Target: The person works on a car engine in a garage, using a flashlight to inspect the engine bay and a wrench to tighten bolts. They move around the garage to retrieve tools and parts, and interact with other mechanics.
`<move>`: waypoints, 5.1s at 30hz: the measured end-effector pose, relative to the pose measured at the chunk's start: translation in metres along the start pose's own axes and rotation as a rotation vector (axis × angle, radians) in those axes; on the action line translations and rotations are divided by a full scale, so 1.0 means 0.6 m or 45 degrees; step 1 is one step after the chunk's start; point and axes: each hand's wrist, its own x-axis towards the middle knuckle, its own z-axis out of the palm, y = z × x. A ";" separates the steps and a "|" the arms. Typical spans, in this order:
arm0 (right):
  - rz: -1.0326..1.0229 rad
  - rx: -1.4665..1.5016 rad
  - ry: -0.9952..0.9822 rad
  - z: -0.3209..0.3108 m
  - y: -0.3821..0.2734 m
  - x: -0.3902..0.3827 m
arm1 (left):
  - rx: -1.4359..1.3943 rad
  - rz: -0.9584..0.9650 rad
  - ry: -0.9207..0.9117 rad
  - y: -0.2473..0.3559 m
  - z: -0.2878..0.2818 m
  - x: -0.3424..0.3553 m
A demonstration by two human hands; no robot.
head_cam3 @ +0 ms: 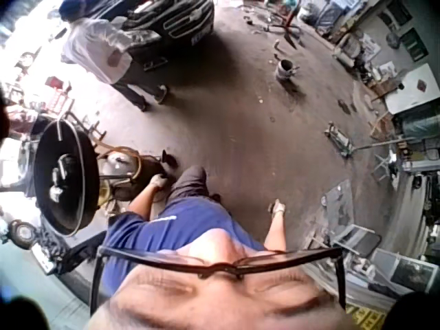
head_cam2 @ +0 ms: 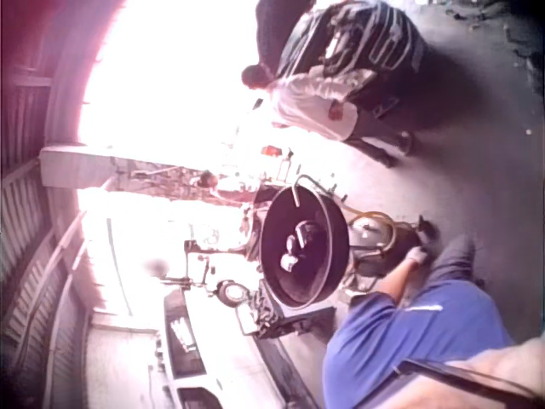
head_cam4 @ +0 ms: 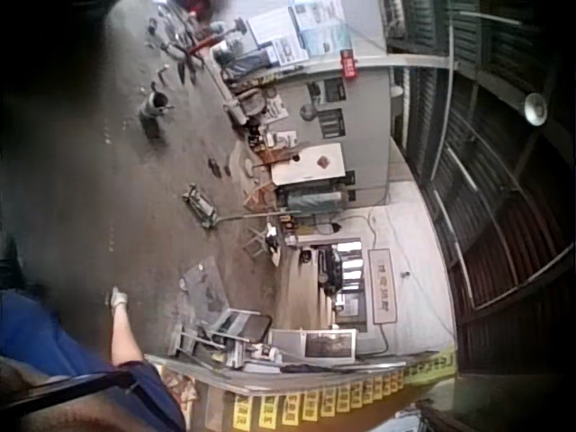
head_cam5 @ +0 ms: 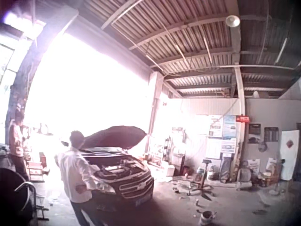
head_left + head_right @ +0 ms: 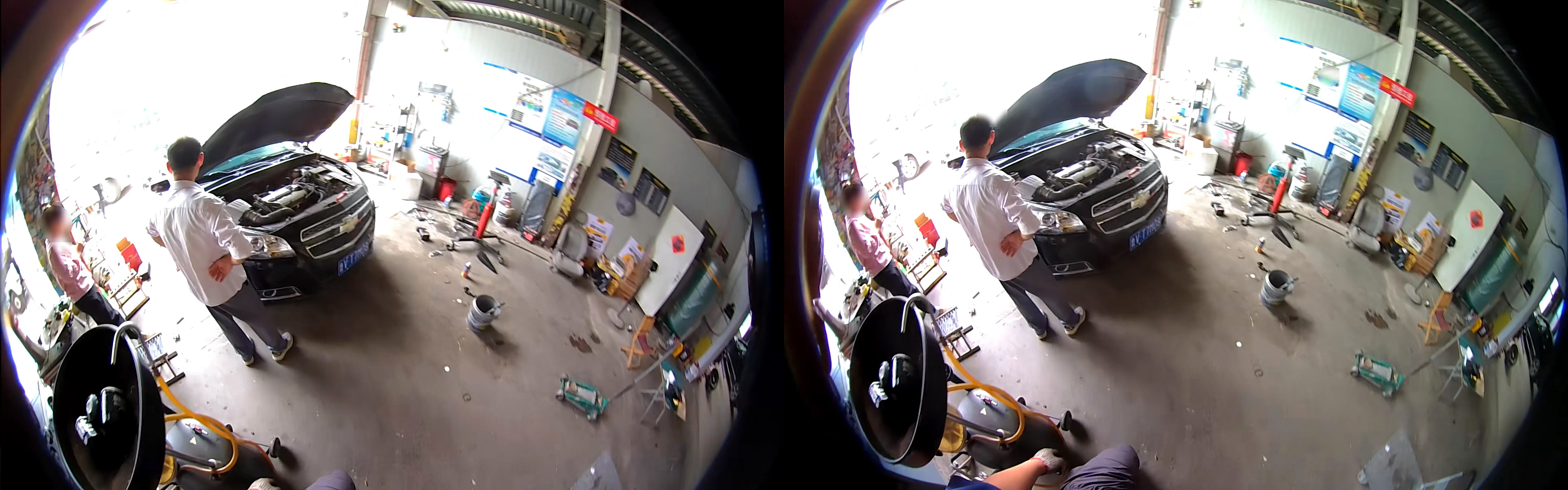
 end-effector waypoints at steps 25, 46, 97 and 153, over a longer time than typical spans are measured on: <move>0.005 -0.767 -0.699 0.819 -1.144 0.420 | -0.111 0.230 0.070 0.763 -0.755 1.008; -0.546 -0.727 -0.945 1.663 -2.359 0.631 | -0.876 -0.549 0.667 0.715 -1.232 1.413; -2.289 -0.786 -0.566 2.608 -2.879 0.501 | -0.022 -0.207 1.092 0.420 -2.342 2.119; -2.215 -1.093 -0.513 2.559 -2.930 0.482 | 0.358 -0.358 1.182 0.345 -2.290 2.229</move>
